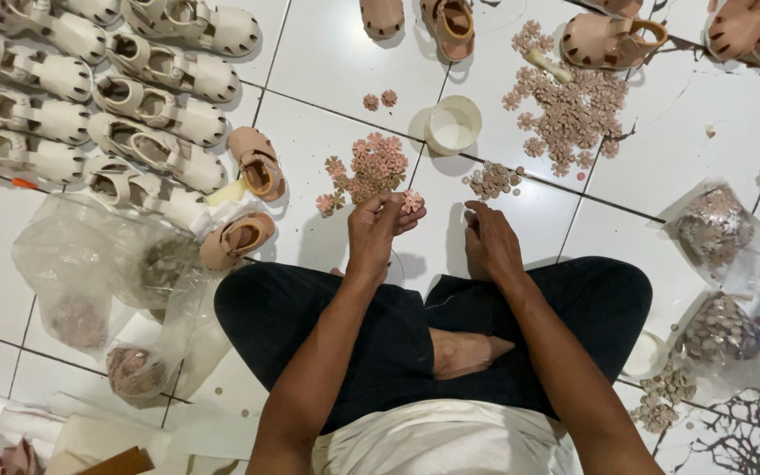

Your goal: The person sits on the floor and assembles small pink flower-shaped components by hand. They pick up individual pieces, align them, and press them together to form larger clusters, occasionally using a small white container to hold parts.

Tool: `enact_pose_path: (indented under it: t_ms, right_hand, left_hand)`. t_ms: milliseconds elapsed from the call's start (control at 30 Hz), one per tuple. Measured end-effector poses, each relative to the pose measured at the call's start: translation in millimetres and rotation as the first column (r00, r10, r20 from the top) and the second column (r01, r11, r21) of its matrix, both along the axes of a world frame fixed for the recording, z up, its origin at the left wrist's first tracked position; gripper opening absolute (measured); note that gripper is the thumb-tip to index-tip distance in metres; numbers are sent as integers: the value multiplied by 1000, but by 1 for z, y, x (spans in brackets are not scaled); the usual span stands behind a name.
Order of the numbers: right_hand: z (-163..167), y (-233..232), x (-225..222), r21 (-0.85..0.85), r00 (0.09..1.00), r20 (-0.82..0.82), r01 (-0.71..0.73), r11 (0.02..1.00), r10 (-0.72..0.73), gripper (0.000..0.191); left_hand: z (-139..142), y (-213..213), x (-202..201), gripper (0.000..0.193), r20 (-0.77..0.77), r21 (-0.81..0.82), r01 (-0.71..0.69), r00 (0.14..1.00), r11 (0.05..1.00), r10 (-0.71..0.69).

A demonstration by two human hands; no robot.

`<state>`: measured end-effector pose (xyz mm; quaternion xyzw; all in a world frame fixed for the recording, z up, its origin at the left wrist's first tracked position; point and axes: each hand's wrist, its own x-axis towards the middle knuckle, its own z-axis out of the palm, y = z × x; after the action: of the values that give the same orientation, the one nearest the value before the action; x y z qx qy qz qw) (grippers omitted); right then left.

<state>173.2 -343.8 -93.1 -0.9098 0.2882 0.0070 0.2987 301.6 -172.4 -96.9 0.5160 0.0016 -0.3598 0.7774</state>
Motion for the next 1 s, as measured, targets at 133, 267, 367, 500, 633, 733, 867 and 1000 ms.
enact_pose_path:
  t_ms: [133, 267, 367, 500, 633, 733, 867, 1000]
  right_hand:
    - [-4, 1, -1, -63, 994, 67, -77, 995, 81, 45]
    - [-8, 1, -8, 40, 992, 124, -36, 999, 31, 40]
    - [-5, -5, -8, 199, 990, 94, 86, 976, -107, 37]
    - [14, -6, -11, 429, 903, 320, 131, 894, -286, 34]
    - [41, 1, -20, 591, 775, 516, -12, 807, -366, 33]
    - [57, 8, -19, 656, 724, 566, -108, 747, -393, 33]
    - [71, 14, -16, 718, 695, 563, -144, 681, -447, 44]
    - [73, 18, -13, 726, 714, 543, -136, 674, -441, 47]
  left_hand:
    - [2, 0, -3, 34, 8, -17, -7, 1000, 1000, 7]
    - [4, 0, -6, 33, 22, -13, -9, 1000, 1000, 9]
    - [6, 1, -7, 33, 20, -37, -8, 1000, 999, 9]
    - [8, 3, -8, 35, 35, -43, -4, 999, 999, 5]
    - [14, 2, -13, 32, 53, -18, 9, 999, 1000, -8]
    - [19, 0, -18, 30, 72, -21, 16, 997, 1000, -15]
    - [22, -2, -24, 31, 90, -43, 30, 996, 999, -26]
    - [22, -5, -29, 32, 123, -39, 55, 991, 998, -50]
